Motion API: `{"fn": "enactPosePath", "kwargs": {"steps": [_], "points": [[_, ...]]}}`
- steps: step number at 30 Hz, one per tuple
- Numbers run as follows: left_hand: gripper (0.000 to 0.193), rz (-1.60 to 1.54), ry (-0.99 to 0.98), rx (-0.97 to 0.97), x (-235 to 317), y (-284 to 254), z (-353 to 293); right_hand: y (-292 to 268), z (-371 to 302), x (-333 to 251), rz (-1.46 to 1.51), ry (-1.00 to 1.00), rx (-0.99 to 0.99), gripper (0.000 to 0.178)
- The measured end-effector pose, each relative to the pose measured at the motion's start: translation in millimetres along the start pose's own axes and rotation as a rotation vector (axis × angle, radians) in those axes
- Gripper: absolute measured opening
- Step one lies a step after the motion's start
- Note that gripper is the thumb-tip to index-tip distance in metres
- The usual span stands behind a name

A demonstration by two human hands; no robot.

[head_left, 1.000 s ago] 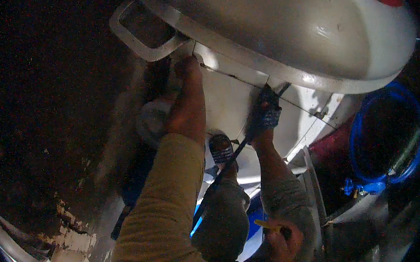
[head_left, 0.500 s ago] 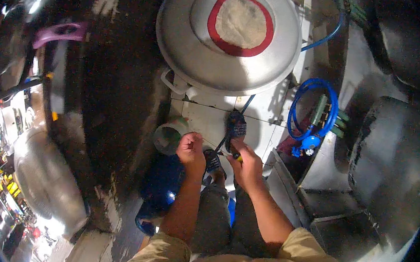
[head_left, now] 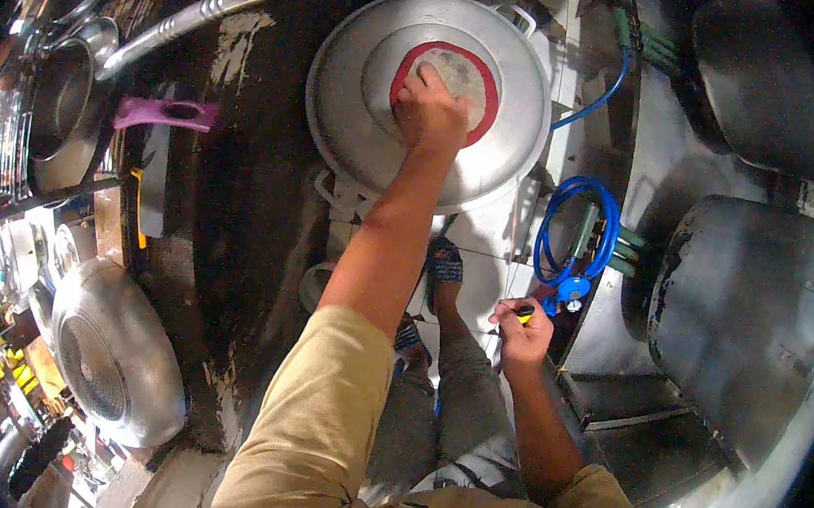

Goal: The person handles a blue gas cylinder, removing and reattaching a regulator and hose. They then use a lighter to ignite the gas at the stove burner.

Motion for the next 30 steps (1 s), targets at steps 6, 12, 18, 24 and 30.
{"fn": "enactPosePath", "kwargs": {"steps": [6,12,18,24,30], "points": [[0.026,-0.280,-0.027,0.029,-29,42,-11,-32,10,-8,-0.040,-0.002,0.060,0.007],[0.025,-0.552,-0.112,0.222,-52,17,-11,-13,19,-28,-0.130,0.006,-0.033,0.009],[0.054,-0.613,-0.007,0.199,-34,-25,-100,22,7,-24,-0.263,0.074,-0.061,0.008],[0.030,-0.283,-0.536,-0.017,-141,-119,-382,46,-53,-6,-0.512,0.245,-0.525,0.006],[0.015,-0.274,-0.960,0.201,-217,-238,-567,44,-126,32,-0.999,0.107,-0.814,0.019]]}}
Point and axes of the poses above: each hand's wrist, its own z-axis towards the middle knuckle, its own y-axis out of the palm, x = y × z, the point moved 4 cm from there along z, towards the middle knuckle, and after that the axes turned 4 degrees about -x, right-handed, at the moved point
